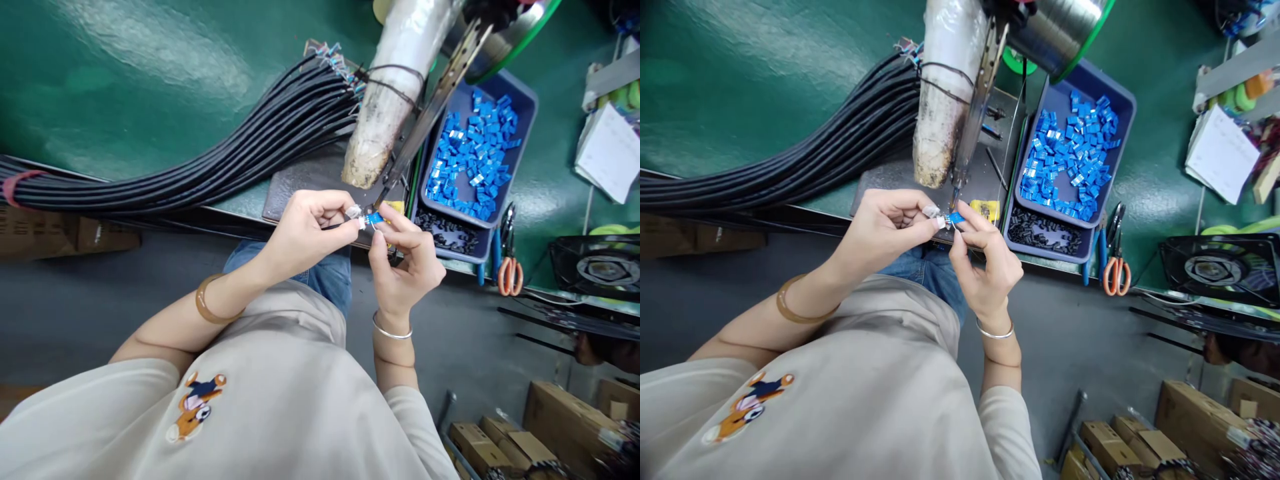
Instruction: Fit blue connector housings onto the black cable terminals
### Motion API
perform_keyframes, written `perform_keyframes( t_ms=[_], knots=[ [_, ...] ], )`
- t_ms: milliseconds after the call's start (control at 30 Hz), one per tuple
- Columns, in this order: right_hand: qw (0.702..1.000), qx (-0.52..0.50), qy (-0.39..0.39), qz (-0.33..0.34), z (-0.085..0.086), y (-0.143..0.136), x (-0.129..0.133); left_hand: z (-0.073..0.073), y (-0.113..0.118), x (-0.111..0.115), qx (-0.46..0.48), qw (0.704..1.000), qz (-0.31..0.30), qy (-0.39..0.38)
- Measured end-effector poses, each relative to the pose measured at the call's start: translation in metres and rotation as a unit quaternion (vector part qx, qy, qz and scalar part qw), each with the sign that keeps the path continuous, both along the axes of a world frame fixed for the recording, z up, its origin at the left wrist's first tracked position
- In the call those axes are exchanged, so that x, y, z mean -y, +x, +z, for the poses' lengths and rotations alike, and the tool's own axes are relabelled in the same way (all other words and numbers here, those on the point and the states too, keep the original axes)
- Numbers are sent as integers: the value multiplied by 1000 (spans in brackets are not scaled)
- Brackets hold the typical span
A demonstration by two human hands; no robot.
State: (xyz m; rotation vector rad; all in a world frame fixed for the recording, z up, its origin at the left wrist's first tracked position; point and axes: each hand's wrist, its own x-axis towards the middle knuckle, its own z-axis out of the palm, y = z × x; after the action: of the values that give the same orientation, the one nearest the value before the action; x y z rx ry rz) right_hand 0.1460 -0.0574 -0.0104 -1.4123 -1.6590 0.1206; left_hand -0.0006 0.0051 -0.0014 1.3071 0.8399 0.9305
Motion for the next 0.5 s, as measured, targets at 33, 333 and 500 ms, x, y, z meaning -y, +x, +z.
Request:
perform_keyframes(
  t_ms=[33,333,500],
  knots=[
    [1000,0,-4,-1,1,0,-1,0,1,-1,0,1000,3,-1],
    [999,-48,-4,5,6,0,-7,-2,4,-4,-16,999,34,-5],
    [1000,-17,-6,6,13,-1,-7,1,3,-5,-1,999,28,-19]
  ],
)
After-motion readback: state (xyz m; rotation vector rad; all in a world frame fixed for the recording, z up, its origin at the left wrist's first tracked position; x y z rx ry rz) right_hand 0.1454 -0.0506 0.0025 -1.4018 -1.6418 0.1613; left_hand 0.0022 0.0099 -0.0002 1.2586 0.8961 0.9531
